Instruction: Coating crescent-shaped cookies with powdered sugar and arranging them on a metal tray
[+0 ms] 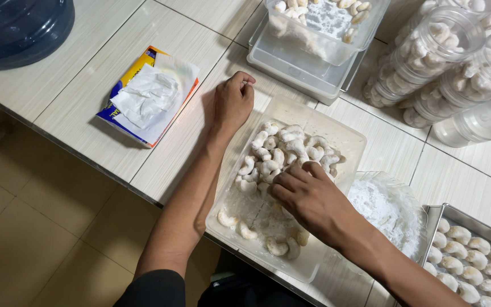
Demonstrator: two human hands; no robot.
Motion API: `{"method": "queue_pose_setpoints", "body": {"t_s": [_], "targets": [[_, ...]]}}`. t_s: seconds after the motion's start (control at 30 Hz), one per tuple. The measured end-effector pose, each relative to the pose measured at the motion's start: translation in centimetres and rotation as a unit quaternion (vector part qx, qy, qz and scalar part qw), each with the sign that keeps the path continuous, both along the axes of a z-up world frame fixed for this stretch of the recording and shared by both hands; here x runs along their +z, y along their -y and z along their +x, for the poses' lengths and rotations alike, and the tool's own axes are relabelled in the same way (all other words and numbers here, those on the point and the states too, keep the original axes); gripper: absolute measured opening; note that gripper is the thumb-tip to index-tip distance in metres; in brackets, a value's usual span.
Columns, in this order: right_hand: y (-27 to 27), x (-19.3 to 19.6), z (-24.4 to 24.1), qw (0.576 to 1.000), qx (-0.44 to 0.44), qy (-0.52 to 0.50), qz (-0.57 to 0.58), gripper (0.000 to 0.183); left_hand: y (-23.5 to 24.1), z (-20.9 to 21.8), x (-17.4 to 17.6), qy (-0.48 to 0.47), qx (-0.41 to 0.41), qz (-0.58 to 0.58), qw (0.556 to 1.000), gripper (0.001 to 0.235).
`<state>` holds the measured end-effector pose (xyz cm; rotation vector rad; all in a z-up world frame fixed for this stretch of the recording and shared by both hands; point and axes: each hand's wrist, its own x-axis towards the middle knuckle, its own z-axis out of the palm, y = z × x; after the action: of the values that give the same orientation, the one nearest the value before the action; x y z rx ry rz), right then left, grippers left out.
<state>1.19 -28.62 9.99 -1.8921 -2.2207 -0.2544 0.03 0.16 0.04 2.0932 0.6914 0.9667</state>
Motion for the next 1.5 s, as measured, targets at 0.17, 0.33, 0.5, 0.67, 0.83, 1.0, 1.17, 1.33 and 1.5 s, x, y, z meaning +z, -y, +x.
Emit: {"method": "queue_pose_setpoints", "body": {"t_s": [0.17,0.33,0.5,0.67,0.83,1.0,1.17,1.33,1.5], "targets": [[2.2,6.0,0.7,0.935,-0.087,-0.342,-0.035,0.026,0.1,0.0,0.1,-0.004,0.0,0.009,1.0,0.014],[7.8,7.9,3.4,0.858,-0.238,-0.45,-0.075,0.028,0.1,0.1,0.2,-0.016,-0.005,0.04,0.999,0.017],[13.5,6.5,4.4,0.781,-0.434,-0.446,-0.048,0.027,0.3,-0.3,0.4,-0.014,-0.011,0.057,0.998,0.019],[17.6,3.4,3.2,0.806,-0.449,-0.384,-0.036,0.025,1.3,-1.0,2.2,-0.082,0.015,0.046,0.995,0.022],[19.3,1.3,2.0,0.859,-0.385,-0.337,0.002,0.025,2.2,-1.0,3.3,-0.152,0.044,0.037,0.987,0.026],[19.3,-0.4,1.3,0.875,-0.395,-0.277,-0.047,0.028,1.6,-0.8,2.1,-0.075,0.01,0.012,0.997,0.02],[18.5,-2.3,0.8,0.884,-0.411,-0.219,-0.049,0.023,1.7,-0.8,2.1,-0.068,0.006,0.006,0.998,0.02],[17.0,-1.2,0.1,0.889,-0.385,-0.244,-0.042,0.015,1.3,-0.7,1.6,-0.061,0.005,0.023,0.998,0.019],[16.4,-1.8,-0.1,0.893,-0.387,-0.222,-0.059,0.013,1.3,-0.7,1.7,-0.066,0.001,0.014,0.998,0.019]]}}
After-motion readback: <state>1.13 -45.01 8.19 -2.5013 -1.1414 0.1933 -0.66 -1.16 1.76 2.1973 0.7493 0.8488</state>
